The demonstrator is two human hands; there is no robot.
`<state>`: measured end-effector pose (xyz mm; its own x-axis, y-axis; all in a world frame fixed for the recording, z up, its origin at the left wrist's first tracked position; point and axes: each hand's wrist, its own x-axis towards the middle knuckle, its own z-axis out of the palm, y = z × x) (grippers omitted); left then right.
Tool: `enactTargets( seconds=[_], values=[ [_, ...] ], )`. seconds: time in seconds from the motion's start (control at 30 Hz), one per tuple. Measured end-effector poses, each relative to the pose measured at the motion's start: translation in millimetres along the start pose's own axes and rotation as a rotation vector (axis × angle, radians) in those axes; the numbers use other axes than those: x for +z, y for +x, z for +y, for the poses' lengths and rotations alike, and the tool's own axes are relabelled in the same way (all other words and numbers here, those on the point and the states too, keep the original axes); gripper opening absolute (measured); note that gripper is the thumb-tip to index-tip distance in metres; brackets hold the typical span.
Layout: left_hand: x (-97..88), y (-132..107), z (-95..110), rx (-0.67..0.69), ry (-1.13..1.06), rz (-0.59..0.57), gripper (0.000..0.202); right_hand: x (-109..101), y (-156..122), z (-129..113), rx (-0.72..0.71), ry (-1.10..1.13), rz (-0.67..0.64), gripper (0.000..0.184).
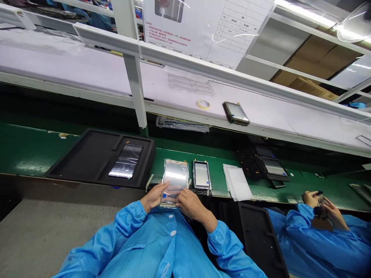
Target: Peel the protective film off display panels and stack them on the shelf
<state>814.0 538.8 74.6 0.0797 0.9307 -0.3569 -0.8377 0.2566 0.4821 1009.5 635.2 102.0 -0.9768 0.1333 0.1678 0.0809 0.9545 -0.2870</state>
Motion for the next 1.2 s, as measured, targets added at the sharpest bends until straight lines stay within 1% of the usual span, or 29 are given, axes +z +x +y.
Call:
enactTargets(
  seconds=[0.07, 0.17, 0.2, 0.27, 0.3, 0.33, 0.43, 0.53, 0.63, 0.7, 0.77, 0.9, 0.97, 1.03, 1.1, 1.17, 1.2],
  values=[
    [-2.7, 0.5, -4.1, -0.011, 0.006, 0.055, 0.037, 4.0, 0.3, -4.3, 0.033, -0.007, 0.030, 0.019],
    [-5.2, 0.9, -7.7, -0.024, 0.010, 0.090, 0.028, 7.6, 2.8, -11.7, 0.060, 0.050, 0.053, 0.017],
    [-5.4, 1.0, -8.0, -0.027, 0.010, 0.095, 0.027, 8.5, 4.3, -14.0, 0.060, 0.073, 0.044, 0.021],
    [-5.3, 1.4, -7.6, -0.028, 0.007, 0.097, 0.026, 10.2, 7.8, -18.0, 0.069, 0.094, 0.007, 0.039],
    [-5.2, 1.6, -7.2, -0.031, 0.003, 0.092, 0.026, 11.0, 9.5, -19.5, 0.081, 0.091, -0.015, 0.045],
    [-5.2, 1.9, -6.9, -0.037, -0.001, 0.086, 0.025, 11.7, 11.0, -20.6, 0.094, 0.085, -0.034, 0.045],
    [-6.3, 2.1, -6.7, -0.065, -0.014, 0.067, 0.025, 12.8, 13.2, -21.4, 0.102, 0.097, -0.069, 0.033],
    [-7.9, 0.7, -7.1, -0.081, -0.020, 0.044, 0.035, 14.2, 12.4, -20.6, 0.069, 0.109, -0.073, 0.018],
    [-8.2, -1.2, -6.4, -0.101, -0.028, 0.037, 0.044, 18.9, 10.3, -22.8, 0.032, 0.041, -0.074, 0.010],
    [-8.4, -2.0, -5.4, -0.125, -0.015, 0.038, 0.044, 24.2, 8.5, -26.6, -0.001, -0.029, -0.062, 0.011],
    [-10.1, -2.7, -4.7, -0.148, 0.006, 0.017, 0.049, 30.4, 6.3, -30.6, -0.017, -0.084, -0.029, 0.015],
    [-17.1, -6.8, -4.8, -0.184, 0.039, -0.086, 0.067, 40.2, 2.0, -30.8, 0.032, -0.080, 0.039, 0.019],
    [-20.1, -10.5, -5.5, -0.166, 0.121, -0.160, 0.072, 41.3, 2.7, -26.7, 0.108, 0.014, 0.074, 0.018],
    [-21.6, -14.2, -6.5, -0.127, 0.212, -0.239, 0.087, 38.7, 7.4, -21.8, 0.236, 0.198, 0.130, 0.014],
    [-21.7, -17.0, -7.6, -0.112, 0.249, -0.304, 0.100, 31.2, 15.9, -16.1, 0.397, 0.475, 0.218, 0.010],
    [-21.3, -19.5, -8.2, -0.123, 0.247, -0.337, 0.098, 16.8, 24.8, -6.5, 0.558, 0.814, 0.360, 0.011],
    [-21.1, -20.9, -8.1, -0.132, 0.248, -0.344, 0.094, 6.2, 27.6, 1.0, 0.629, 0.967, 0.462, 0.015]
  ],
)
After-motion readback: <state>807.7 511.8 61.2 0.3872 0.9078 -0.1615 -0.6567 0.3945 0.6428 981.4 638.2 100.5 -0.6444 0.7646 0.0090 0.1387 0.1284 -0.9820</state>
